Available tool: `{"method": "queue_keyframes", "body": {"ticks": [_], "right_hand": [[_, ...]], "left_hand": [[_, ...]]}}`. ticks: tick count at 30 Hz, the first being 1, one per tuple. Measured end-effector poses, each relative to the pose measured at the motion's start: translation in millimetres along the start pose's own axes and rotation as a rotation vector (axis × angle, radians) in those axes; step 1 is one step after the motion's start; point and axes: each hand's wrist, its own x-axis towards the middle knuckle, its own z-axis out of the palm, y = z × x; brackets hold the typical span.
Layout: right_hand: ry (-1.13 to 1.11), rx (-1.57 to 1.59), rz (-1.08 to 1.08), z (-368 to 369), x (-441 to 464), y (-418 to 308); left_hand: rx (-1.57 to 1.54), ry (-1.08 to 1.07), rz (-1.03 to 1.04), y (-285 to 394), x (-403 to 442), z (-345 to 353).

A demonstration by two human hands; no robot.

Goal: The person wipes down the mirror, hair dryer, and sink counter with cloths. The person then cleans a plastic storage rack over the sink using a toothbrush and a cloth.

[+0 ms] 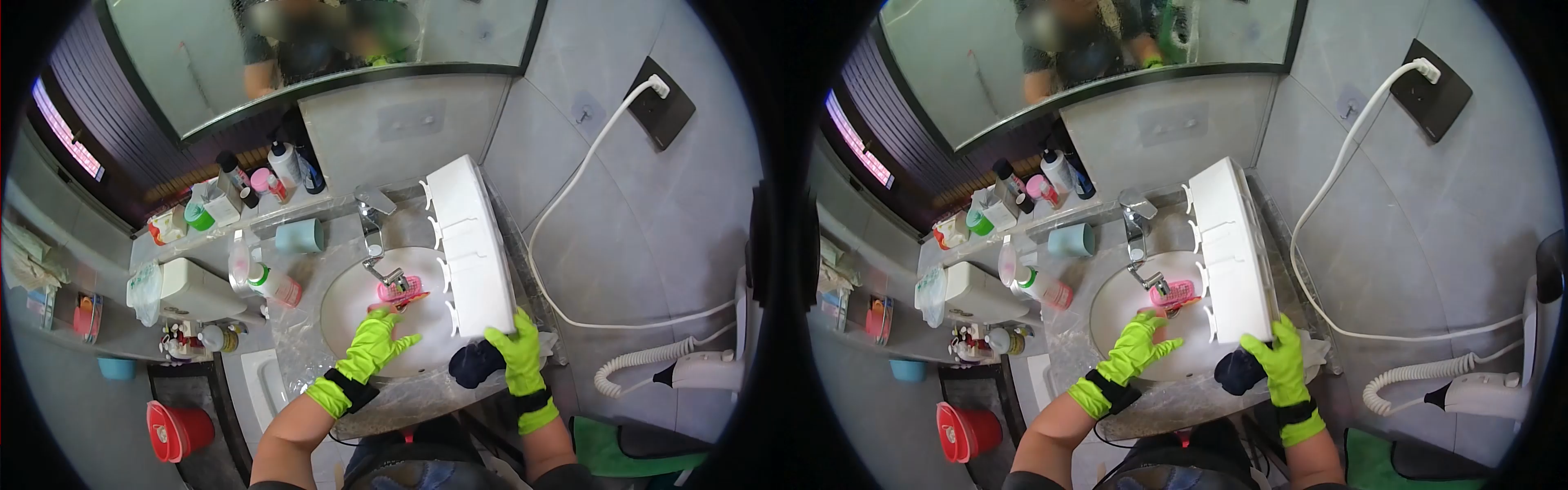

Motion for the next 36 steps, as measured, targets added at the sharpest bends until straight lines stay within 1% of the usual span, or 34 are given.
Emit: {"method": "queue_keyframes", "body": {"ticks": [1,2,3,5,7,9,11,12,15,16,19,22,24,25,26,29,31,34,36], "right_hand": [[0.011,0.097,0.098,-3.5,-10.1,-17.6],[0.023,0.193,0.198,-6.5,-21.1,-32.0],[0.033,0.288,0.298,-8.1,-30.9,-36.8],[-0.003,0.296,0.268,-18.8,-42.0,-28.3],[-0.022,0.332,0.213,-17.9,-46.7,-41.5],[-0.067,0.354,0.192,-18.0,-49.2,-47.2],[-0.135,0.329,0.141,-22.1,-50.8,-45.1],[-0.098,0.403,0.185,-17.2,-51.4,-52.2],[0.035,0.619,0.309,5.0,-44.1,-88.2],[-0.079,0.595,0.344,-8.6,-44.5,-72.5],[0.012,0.592,0.326,6.8,-47.0,-66.7],[-0.031,0.792,0.395,6.0,-38.0,-36.5],[-0.164,1.069,0.391,8.0,-35.7,-11.7],[-0.202,1.071,0.386,9.5,-36.4,-6.3],[-0.241,1.071,0.380,12.3,-36.3,-3.4],[-0.254,0.685,0.341,29.9,-38.9,-7.5],[-0.283,0.606,0.372,40.9,-41.2,-2.0],[-0.336,0.638,0.490,53.2,-49.6,13.6],[-0.337,0.760,0.633,60.8,-57.2,28.0]], "left_hand": [[-0.143,-0.064,-0.028,12.6,-3.9,-8.8],[-0.342,-0.141,-0.059,41.3,-14.8,-33.1],[-0.451,-0.130,0.011,46.6,-20.9,-34.1],[-0.665,-0.096,0.166,52.3,-25.8,-34.1],[-1.123,-0.096,0.131,50.6,-17.0,-24.3],[-1.482,-0.119,0.090,41.6,-12.8,-27.3],[-1.746,-0.178,0.040,29.6,-10.9,-43.2],[-1.703,-0.115,-0.046,34.9,-17.5,-56.9],[-1.732,-0.047,0.058,29.1,-24.8,-77.4],[-1.769,-0.007,-0.015,23.5,-25.8,-76.7],[-1.757,-0.139,-0.025,13.3,-26.4,-72.9],[-1.718,-0.126,0.062,19.2,-37.2,-67.6],[-1.792,-0.167,0.194,18.0,-40.2,-62.0],[-1.827,-0.186,0.262,17.3,-41.8,-59.4],[-1.819,-0.119,0.212,21.8,-46.7,-60.0],[-1.797,0.049,0.079,35.7,-63.1,-64.2],[-1.788,0.129,0.003,32.8,-73.0,-62.8],[-1.350,0.293,-0.032,44.3,-94.9,-75.1],[-1.306,0.352,-0.112,51.4,-111.9,-83.6]]}}
